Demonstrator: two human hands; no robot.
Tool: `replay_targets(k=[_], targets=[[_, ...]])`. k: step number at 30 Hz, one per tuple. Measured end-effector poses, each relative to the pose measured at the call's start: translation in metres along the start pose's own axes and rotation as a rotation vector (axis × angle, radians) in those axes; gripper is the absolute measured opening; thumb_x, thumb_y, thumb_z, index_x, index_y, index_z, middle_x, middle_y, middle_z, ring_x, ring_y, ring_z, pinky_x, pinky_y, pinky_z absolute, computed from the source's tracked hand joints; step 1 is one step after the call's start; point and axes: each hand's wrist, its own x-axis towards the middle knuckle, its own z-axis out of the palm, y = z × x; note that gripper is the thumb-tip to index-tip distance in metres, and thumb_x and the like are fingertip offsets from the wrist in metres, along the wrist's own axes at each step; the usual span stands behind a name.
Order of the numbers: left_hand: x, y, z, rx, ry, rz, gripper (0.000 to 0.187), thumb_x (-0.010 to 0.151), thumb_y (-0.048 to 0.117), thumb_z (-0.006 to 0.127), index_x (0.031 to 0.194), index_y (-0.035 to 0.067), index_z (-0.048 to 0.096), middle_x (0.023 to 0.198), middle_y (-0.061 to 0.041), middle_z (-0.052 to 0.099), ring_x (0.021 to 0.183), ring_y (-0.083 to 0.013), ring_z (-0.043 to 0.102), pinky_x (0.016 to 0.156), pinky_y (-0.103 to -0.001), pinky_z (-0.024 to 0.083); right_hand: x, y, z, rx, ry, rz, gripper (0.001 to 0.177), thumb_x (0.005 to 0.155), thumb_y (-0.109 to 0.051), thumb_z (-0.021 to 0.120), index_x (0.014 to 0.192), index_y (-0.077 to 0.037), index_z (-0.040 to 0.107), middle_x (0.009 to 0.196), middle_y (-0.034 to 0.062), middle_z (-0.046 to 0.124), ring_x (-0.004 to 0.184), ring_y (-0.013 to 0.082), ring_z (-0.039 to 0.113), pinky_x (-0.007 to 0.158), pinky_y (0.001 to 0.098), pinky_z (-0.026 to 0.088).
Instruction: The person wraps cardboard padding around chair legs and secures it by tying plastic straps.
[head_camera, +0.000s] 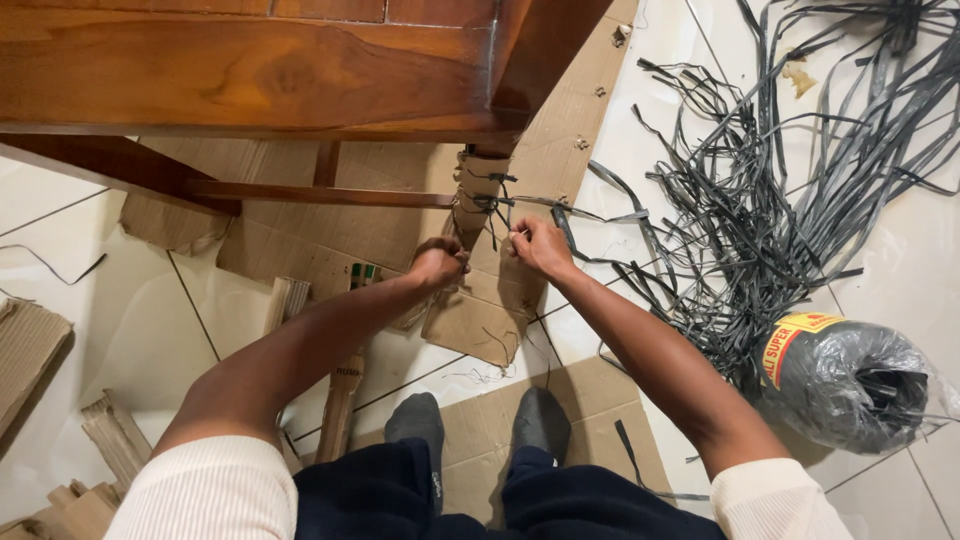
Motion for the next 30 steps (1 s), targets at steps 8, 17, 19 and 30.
replay_targets(k=[8,17,19,30], targets=[[0.001,0.001,0.005,-0.155,-0.130,-0.113,0.020,0.091,0.024,0.050,0.075,0.012,0.050,0.067,-0.008,0.052,0.060,-0.0281,0.053,0.050,-0.041,0.038,-0.016,-0.013,0.001,-0.078,-0.006,-0.056,0.020,0.095,-0.024,0.065,0.092,-0.005,0.070,0.075,0.0090,0.074,0.068,0.0220,0.073,0.067,0.0370,0.057],[0.035,-0.020,0.023,-0.288,-0.159,0.219,0.006,0.098,0.003,0.057,0.094,0.007,0.056,0.077,-0.004,0.051,0.067,-0.0184,0.048,0.059,-0.035,0.042,-0.038,-0.045,0.000,-0.319,-0.004,-0.303,0.013,0.095,-0.018,0.064,0.093,-0.006,0.069,0.087,0.0205,0.071,0.083,0.0429,0.068,0.071,0.0506,0.053],[0.033,-0.021,0.024,-0.605,-0.211,0.191,0.007,0.100,0.004,0.057,0.093,0.005,0.058,0.075,-0.005,0.051,0.064,-0.0185,0.048,0.058,-0.032,0.041,-0.038,-0.043,-0.002,-0.345,-0.014,-0.331,0.013,0.096,-0.018,0.063,0.092,-0.006,0.068,0.088,0.0211,0.070,0.083,0.0443,0.067,0.070,0.0517,0.053],[-0.025,-0.004,0.044,0.222,-0.141,0.521,0.013,0.088,-0.008,0.068,0.092,0.002,0.060,0.083,-0.004,0.060,0.080,-0.0163,0.057,0.083,-0.035,0.052,-0.046,-0.043,0.001,-0.376,-0.123,-0.411,0.013,0.089,-0.015,0.067,0.098,-0.010,0.074,0.091,0.0175,0.073,0.082,0.0399,0.070,0.070,0.0489,0.056]])
